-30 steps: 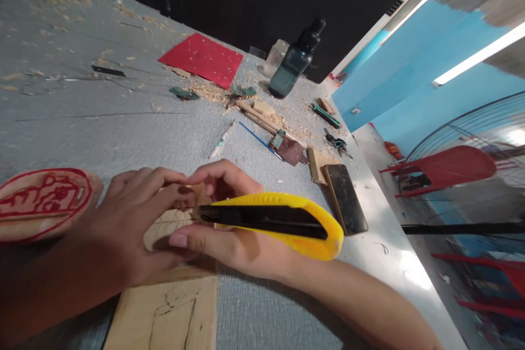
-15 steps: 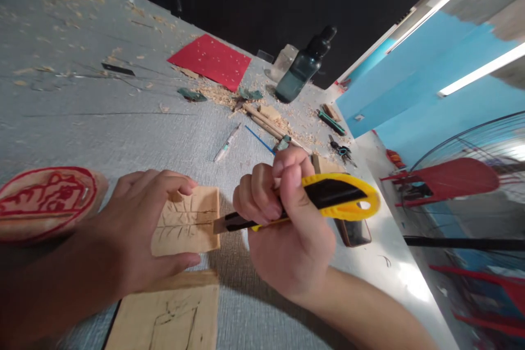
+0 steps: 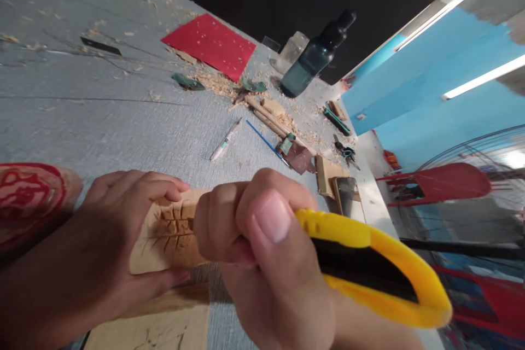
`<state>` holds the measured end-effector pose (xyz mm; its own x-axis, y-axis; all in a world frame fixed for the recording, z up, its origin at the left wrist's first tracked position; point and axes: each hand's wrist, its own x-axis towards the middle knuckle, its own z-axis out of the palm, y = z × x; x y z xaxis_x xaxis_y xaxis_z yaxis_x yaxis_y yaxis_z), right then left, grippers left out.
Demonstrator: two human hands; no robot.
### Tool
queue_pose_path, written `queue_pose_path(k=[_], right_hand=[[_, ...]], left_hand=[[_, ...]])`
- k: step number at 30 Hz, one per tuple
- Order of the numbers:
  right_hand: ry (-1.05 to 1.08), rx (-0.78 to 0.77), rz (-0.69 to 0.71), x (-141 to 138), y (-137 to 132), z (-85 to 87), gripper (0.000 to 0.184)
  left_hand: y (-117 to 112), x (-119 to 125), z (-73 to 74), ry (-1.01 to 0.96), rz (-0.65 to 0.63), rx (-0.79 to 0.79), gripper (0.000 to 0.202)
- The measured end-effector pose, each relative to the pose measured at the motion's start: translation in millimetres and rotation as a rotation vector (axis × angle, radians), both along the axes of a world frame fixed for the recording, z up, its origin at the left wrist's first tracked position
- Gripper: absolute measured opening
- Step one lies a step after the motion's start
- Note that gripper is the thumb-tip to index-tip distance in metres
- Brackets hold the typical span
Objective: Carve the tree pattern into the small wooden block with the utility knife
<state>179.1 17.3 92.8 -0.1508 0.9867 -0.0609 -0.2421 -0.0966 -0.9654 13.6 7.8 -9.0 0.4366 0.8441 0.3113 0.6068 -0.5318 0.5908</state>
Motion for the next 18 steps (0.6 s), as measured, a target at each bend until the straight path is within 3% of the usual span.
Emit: queue_pose_path(k=[3, 10, 14, 18], right_hand=[[-0.036, 0.032, 0.028, 0.3, -1.9, -2.0, 0.078], [-0.138, 0.289, 0.112, -0.4, -7.1, -5.5, 0.062], [-0.122, 0.311, 0.070, -0.6, -12.2, -6.4, 0.060], [-0.162, 0.332, 0.124, 7.2, -21.8, -13.0, 0.063]], left_hand=[[-0.2, -0.4, 0.0, -0.007, -0.012, -0.017, 0.070], [0.7, 0.6, 0.7, -0.027, 0.010, -0.021, 0.070], [2.1, 2.6, 2.1, -0.036, 0.017, -0.011, 0.074], [0.5, 1.9, 0.8, -0.029, 0.003, 0.007, 0.083]])
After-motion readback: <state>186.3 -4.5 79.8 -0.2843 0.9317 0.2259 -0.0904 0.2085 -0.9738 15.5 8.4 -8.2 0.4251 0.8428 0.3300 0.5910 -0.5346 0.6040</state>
